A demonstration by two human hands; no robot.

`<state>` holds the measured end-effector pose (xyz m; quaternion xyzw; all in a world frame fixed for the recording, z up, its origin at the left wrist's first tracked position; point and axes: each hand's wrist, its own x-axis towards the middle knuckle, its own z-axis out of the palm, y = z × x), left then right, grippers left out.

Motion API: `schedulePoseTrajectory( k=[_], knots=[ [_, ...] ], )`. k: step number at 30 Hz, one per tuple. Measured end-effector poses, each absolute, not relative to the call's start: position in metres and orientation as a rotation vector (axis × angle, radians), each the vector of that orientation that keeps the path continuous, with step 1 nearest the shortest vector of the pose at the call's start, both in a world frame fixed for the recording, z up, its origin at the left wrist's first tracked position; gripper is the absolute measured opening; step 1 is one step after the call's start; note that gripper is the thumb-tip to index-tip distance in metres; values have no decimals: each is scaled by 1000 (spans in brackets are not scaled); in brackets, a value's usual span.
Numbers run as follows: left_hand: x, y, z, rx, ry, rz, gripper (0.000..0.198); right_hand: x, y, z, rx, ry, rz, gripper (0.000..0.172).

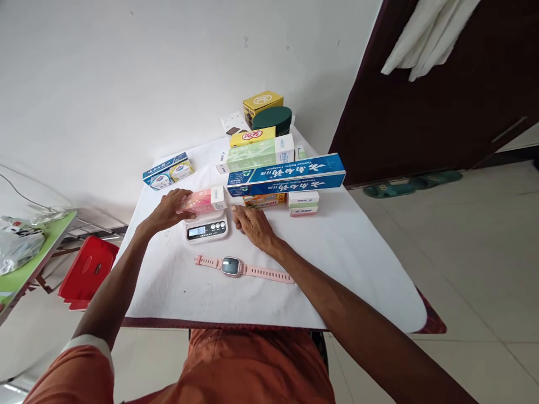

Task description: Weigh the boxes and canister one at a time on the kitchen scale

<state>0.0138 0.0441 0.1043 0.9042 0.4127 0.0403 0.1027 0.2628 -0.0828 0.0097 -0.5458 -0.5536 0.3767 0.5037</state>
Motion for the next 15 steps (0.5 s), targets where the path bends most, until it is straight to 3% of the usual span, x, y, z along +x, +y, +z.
schedulePoseTrajectory(
  k=[5,8,11,15],
  knots=[
    [15,47,97,2648,1212,100,53,263,-83,8,-1307,-1342,909,77],
    [6,46,99,2637,1163,205,67,262,-84,8,-1309,-1341,900,78],
    [-9,44,96,2553,1172,577,81,262,-85,9,-1306,-1334,890,79],
    [-32,41,69,2202,1388,1130,71,261,-85,8,-1312,-1326,906,80]
  ],
)
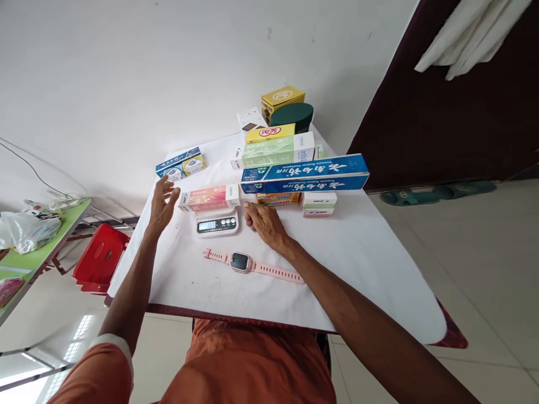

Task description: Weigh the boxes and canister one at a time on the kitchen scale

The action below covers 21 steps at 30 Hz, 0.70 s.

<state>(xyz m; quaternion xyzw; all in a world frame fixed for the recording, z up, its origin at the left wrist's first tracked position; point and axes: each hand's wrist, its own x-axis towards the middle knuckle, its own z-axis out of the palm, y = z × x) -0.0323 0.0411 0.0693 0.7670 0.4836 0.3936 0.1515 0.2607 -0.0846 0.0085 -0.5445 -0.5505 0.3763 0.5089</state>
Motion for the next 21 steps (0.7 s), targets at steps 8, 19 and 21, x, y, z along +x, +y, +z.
schedulePoseTrajectory(
  k=[8,19,21],
  knots=[
    [-48,37,17,1842,1670,1320,60,261,-84,10,-1298,-1342,906,79],
    [-23,25,48,2309,1472,1269,70,261,-84,9,-1300,-1352,905,79],
    [-11,24,61,2511,1376,1074,70,261,-83,9,-1301,-1341,913,78]
  ],
)
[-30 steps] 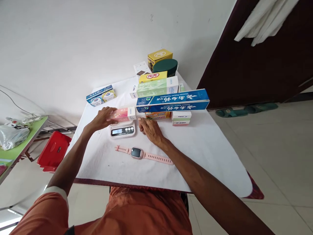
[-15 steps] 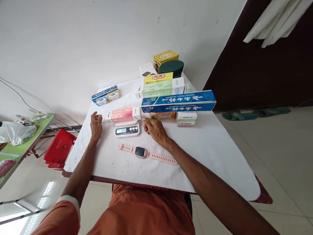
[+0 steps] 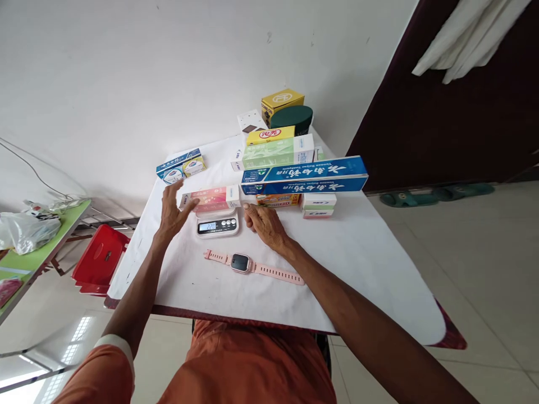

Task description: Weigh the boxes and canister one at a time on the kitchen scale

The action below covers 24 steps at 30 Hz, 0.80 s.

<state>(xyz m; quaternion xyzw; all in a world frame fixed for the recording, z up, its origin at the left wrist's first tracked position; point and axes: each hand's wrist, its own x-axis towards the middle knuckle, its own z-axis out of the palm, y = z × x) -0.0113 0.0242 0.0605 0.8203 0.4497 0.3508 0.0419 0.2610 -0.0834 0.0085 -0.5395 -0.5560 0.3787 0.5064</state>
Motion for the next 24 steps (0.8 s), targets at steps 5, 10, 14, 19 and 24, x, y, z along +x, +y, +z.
schedulePoseTrajectory(
  k=[5,10,14,19,24],
  knots=[
    [10,31,78,2710,1201,516,53,261,-84,10,-1299,-1364,897,77],
    [6,41,82,2597,1186,500,42,262,-86,12,-1315,-1383,886,74],
    [-17,61,89,2509,1243,696,44,262,-85,12,-1323,-1387,880,74],
    [-43,114,90,2408,1662,712,46,261,-85,11,-1313,-1364,894,74],
    [-47,147,68,2354,1878,481,42,261,-85,12,-1334,-1361,868,73]
  ],
)
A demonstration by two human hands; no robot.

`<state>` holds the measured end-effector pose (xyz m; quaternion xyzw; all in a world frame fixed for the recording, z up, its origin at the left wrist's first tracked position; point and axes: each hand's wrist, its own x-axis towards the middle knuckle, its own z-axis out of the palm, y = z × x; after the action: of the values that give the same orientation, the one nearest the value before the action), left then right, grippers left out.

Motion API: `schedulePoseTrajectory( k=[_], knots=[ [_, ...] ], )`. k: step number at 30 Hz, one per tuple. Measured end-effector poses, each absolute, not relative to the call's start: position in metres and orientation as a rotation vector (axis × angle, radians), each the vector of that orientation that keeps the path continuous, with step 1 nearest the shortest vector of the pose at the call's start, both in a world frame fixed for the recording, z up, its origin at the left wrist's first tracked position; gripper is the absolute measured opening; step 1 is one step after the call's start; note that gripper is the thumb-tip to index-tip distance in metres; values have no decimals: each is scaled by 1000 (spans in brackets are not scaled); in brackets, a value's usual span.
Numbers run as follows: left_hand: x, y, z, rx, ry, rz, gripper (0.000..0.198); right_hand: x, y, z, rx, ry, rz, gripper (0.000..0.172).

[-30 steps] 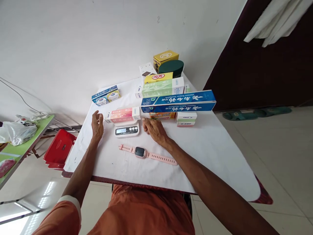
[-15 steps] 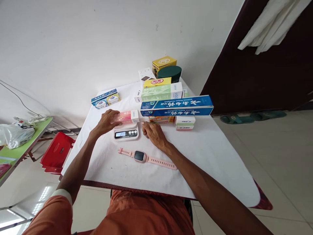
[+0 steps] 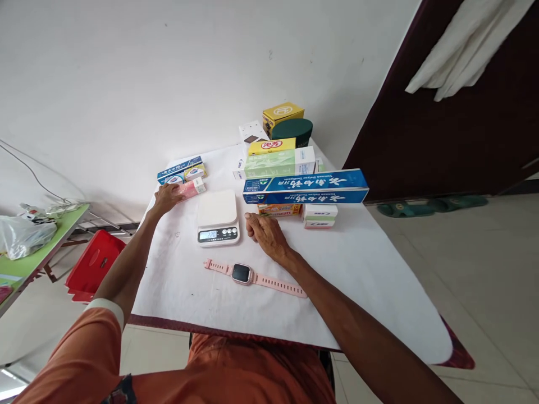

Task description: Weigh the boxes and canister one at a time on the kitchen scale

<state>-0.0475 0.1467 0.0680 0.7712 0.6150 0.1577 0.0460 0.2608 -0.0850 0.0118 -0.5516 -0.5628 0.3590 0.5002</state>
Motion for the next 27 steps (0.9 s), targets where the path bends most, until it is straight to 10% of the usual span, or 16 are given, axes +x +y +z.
schedulePoseTrajectory(
  k=[18,27],
  knots=[
    [-22,155,73,2306,1997,658,51,261,-83,12,-1317,-1358,891,64],
    [106,72,118,2749,798,859,49,263,-83,13,-1321,-1412,847,63]
  ],
)
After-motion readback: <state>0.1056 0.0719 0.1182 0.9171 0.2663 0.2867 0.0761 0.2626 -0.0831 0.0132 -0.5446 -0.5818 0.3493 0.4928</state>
